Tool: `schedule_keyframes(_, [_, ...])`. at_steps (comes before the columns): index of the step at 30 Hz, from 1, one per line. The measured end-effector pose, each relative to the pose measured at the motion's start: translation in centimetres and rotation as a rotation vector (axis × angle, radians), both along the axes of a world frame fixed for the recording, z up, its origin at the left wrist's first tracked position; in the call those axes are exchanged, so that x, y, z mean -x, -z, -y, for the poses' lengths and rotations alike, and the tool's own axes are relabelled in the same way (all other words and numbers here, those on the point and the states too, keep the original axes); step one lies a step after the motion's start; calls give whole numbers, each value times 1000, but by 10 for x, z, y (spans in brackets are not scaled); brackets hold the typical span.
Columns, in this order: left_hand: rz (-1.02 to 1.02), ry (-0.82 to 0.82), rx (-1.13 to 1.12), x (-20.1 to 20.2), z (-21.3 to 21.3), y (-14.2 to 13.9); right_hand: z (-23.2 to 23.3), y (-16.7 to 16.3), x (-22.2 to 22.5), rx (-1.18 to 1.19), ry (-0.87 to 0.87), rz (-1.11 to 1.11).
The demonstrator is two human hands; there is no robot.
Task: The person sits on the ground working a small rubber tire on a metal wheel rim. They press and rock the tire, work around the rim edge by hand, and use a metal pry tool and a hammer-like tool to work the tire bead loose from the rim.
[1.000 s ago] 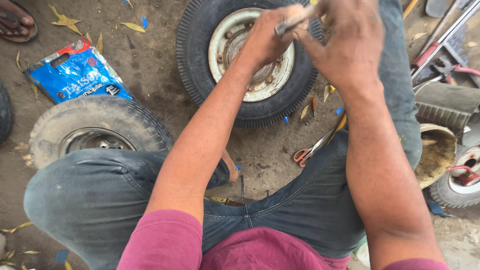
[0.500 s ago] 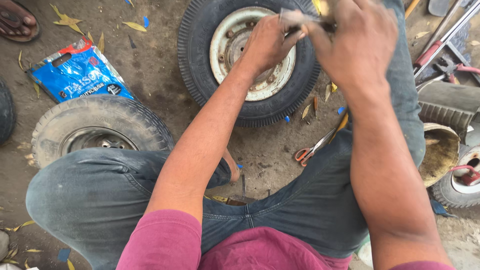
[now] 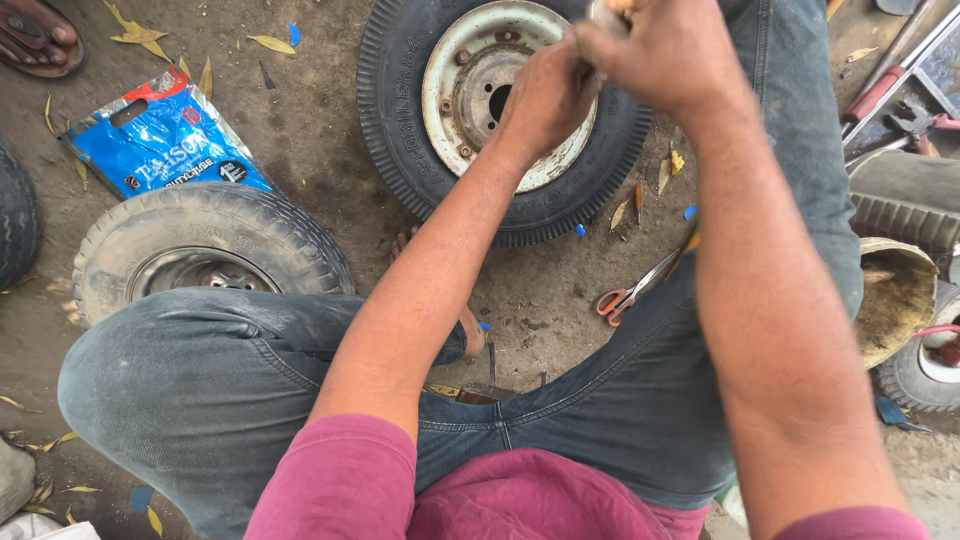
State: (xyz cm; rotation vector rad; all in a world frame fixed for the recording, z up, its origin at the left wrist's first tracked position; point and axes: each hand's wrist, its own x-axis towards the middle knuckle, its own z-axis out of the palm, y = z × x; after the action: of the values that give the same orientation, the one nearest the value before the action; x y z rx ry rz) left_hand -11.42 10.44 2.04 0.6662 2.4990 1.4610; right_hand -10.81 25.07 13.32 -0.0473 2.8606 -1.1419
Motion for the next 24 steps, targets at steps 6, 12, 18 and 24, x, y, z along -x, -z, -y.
schedule_keyframes(6, [-22, -21, -83, 8, 13, -8, 54, 47, 15, 570, 527, -420])
schedule_keyframes(12, [-216, -86, -56, 13, 15, -11, 11, -39, -10, -207, -10, -554])
schedule_keyframes(18, [19, -1, 57, 9, 17, 15, 18, -57, 17, -871, -721, -112])
schedule_keyframes(24, [171, -213, -308, 23, 65, 51, 26, 8, 42, -695, -658, -29])
